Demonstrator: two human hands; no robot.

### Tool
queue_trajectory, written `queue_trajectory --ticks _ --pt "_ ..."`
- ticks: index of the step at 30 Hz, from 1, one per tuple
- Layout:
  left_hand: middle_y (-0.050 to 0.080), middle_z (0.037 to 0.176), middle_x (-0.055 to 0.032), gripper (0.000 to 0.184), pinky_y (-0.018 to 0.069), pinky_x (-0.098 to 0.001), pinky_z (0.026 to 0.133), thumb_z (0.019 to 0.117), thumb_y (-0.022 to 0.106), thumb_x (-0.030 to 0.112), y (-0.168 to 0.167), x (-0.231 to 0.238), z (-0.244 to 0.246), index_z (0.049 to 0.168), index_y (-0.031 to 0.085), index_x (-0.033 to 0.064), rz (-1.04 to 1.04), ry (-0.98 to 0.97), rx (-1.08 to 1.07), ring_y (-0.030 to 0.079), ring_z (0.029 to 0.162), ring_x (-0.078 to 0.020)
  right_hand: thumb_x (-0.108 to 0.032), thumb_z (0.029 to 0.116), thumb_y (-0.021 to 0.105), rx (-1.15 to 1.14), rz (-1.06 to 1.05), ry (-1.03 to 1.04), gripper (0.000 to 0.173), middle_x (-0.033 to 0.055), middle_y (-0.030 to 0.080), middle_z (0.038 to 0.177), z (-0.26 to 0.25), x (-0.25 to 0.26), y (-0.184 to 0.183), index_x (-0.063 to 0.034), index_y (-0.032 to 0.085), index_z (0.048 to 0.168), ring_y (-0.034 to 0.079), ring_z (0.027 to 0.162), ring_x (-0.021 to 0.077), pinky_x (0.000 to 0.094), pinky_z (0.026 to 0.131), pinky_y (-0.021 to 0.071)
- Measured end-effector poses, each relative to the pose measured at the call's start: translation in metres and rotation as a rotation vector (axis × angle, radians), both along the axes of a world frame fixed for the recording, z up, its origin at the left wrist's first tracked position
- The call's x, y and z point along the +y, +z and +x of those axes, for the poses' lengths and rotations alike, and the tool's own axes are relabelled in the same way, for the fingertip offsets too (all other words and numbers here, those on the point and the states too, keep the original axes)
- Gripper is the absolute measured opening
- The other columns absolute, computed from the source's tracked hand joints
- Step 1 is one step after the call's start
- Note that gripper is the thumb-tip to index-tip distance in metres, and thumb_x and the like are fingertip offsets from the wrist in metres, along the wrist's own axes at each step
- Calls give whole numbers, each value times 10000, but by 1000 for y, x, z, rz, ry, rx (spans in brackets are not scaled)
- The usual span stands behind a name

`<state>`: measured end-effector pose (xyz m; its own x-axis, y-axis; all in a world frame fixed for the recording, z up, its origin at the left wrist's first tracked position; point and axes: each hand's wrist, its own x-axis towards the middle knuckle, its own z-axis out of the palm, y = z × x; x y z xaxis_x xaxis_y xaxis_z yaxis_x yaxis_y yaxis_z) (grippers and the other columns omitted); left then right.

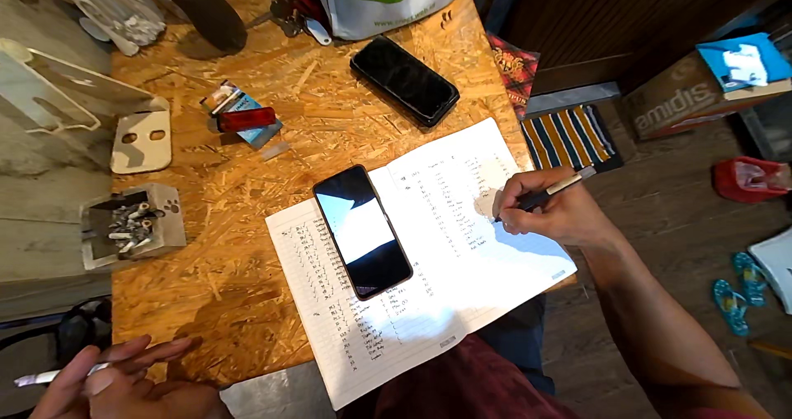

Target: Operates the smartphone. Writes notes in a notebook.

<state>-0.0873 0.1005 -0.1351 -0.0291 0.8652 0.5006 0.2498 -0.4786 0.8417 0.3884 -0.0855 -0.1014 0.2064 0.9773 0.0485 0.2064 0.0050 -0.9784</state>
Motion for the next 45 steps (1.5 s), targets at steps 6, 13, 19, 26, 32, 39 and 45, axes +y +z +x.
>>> queue_trajectory --ticks 6,13,19,26,32,39,45 --pt "640 1034 -36 275 625 -329 711 1088 336 67 -11 4 -12 1284 477 -66 -1 -20 -3 691 798 -154 -32 838 707 -45 10 14 47 15 686 701 -1 1 -1 -66 682 817 628 560 70 209 500 534" --pt "646 1024 -23 270 626 -315 707 1081 340 57 -7 2 -6 1283 472 -62 -6 -2 -20 692 787 -136 -47 836 692 -26 25 47 52 -2 678 708 2 -1 -2 -82 673 803 612 572 57 197 498 507" --pt "645 1023 -18 264 620 -307 718 1084 337 60 -7 2 -6 1269 479 -63 6 -19 4 688 795 -129 -43 826 697 -76 28 51 56 -24 677 710 1 -2 -2 -89 688 796 596 575 29 179 488 484" --pt "639 1034 -23 285 622 -317 718 1086 334 79 -11 5 -13 1281 482 -66 13 -6 18 689 803 -134 -44 823 679 -56 45 102 65 -30 672 713 3 -3 -3 -94 675 783 585 582 19 166 487 464" --pt "678 1000 -16 276 625 -321 670 1086 365 88 -5 6 -13 1271 524 -39 -16 -30 43 696 738 -136 -78 833 683 -87 58 104 60 -31 650 701 4 -5 -4 -103 664 783 573 569 26 180 486 468" --pt "738 982 -22 245 618 -297 658 1054 487 77 14 5 12 1244 617 -9 -90 -55 148 702 733 -97 -234 865 722 -28 153 93 81 -59 691 779 12 -11 -26 -179 708 923 613 598 42 206 522 520" --pt "762 1053 -70 218 602 -293 564 1031 524 34 42 25 10 1161 700 32 -232 -108 235 697 645 -133 -134 846 670 65 88 87 49 -40 689 754 9 -9 -23 -127 656 892 608 554 54 211 499 514"
